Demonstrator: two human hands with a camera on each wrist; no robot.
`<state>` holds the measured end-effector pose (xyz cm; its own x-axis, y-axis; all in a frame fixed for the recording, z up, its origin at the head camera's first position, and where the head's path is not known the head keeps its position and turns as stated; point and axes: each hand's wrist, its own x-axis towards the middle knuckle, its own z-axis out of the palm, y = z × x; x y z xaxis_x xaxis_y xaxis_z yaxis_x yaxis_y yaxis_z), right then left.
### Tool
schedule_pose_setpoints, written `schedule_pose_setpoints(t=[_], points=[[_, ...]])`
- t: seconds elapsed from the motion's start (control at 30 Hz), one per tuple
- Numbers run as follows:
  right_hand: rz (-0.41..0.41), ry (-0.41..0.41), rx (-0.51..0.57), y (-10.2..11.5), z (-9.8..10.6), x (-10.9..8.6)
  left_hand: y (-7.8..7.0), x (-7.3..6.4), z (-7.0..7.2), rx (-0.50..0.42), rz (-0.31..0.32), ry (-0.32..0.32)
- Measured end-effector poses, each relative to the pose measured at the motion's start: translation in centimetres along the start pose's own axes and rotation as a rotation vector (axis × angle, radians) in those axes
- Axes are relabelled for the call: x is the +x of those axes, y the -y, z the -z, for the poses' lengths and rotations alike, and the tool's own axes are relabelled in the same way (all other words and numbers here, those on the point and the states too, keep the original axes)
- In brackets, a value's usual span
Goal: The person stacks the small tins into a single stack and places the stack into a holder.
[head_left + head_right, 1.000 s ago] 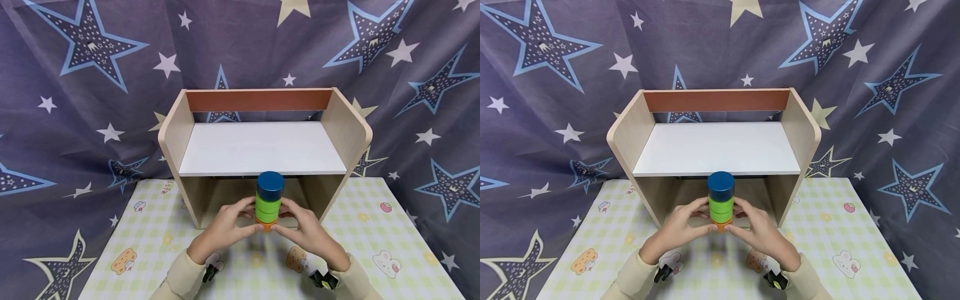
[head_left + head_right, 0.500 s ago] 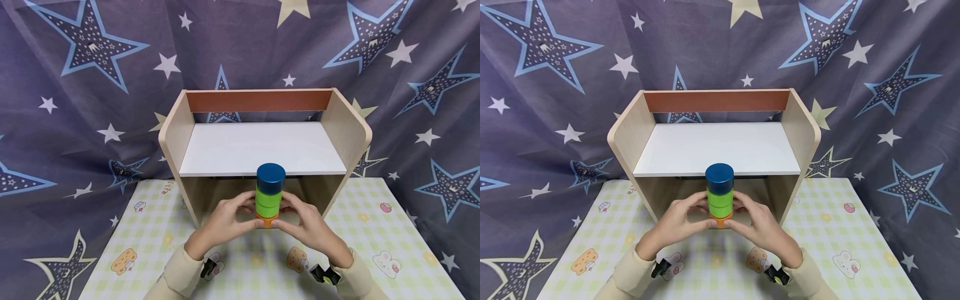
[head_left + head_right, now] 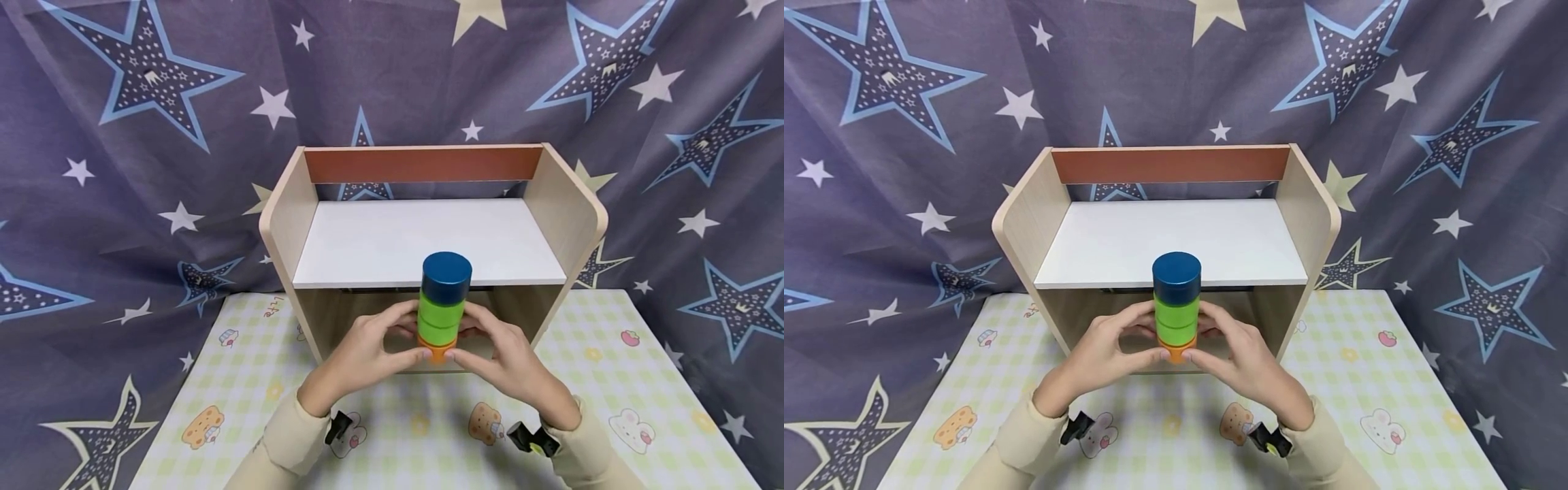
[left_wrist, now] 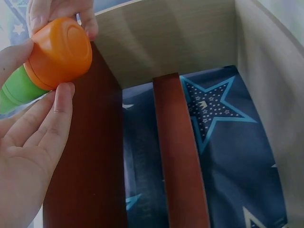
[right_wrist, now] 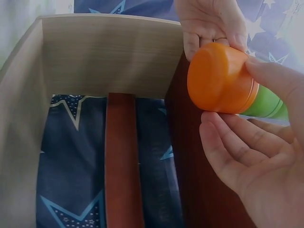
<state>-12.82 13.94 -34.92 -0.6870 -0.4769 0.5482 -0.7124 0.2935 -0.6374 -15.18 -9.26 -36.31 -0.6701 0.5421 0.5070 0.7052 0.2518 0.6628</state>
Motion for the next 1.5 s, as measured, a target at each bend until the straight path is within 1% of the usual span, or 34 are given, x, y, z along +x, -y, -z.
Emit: schedule_pose_setpoints(t=[0.03, 0.13, 0.2, 0.33, 0.43, 0.57, 0.67, 0.73, 0.83, 1.0, 1.07, 1.13, 1.23, 1.37, 1.43, 1.5], points=[[0.003, -0.004, 0.001, -0.1, 0.0, 0.1, -0.5, 0.2, 0.2, -0.003, -0.017, -0.004], [0.014, -0.013, 0.010, -1.1, 0.1, 0.1, -2.3, 0.8, 1.0, -0.012, -0.042, -0.003], [0.025, -0.017, 0.024, -1.8, 0.1, 0.2, -3.2, 1.1, 1.5, -0.009, -0.058, 0.000], [0.067, -0.028, 0.047, -2.2, 0.4, 0.5, -3.9, 1.7, 2.0, 0.004, -0.082, 0.002], [0.099, -0.044, 0.036, -1.9, 0.6, 1.0, -4.2, 2.0, 2.3, 0.016, -0.104, -0.014], [0.116, -0.063, 0.007, 0.0, 1.2, 1.7, -4.1, 2.4, 2.5, 0.024, -0.134, -0.039], [0.107, -0.073, -0.006, 1.6, 1.6, 2.3, -3.4, 2.6, 2.5, 0.021, -0.134, -0.042], [0.103, -0.075, -0.014, 2.2, 1.9, 2.5, -2.8, 2.6, 2.4, 0.024, -0.121, -0.037], [0.094, -0.074, -0.020, 2.6, 2.2, 2.8, -1.9, 2.7, 2.4, 0.033, -0.113, -0.029], [0.113, -0.076, -0.005, 2.5, 2.5, 3.3, -1.5, 3.2, 2.7, 0.041, -0.149, -0.033], [0.121, -0.077, 0.003, 2.4, 2.6, 3.4, -1.7, 3.4, 2.9, 0.036, -0.147, -0.035], [0.124, -0.078, 0.008, 2.3, 2.6, 3.6, -2.1, 3.6, 3.1, 0.031, -0.134, -0.039], [0.126, -0.078, 0.013, 2.4, 2.8, 3.8, -3.3, 3.8, 3.4, 0.016, -0.106, -0.044], [0.140, -0.084, 0.023, 2.4, 2.9, 4.2, -5.1, 4.1, 3.9, 0.009, -0.083, -0.047], [0.149, -0.087, 0.029, 2.4, 3.0, 4.3, -5.6, 4.2, 4.1, 0.016, -0.074, -0.051], [0.150, -0.089, 0.029, 2.4, 3.0, 4.5, -5.9, 4.3, 4.2, 0.021, -0.066, -0.057]])
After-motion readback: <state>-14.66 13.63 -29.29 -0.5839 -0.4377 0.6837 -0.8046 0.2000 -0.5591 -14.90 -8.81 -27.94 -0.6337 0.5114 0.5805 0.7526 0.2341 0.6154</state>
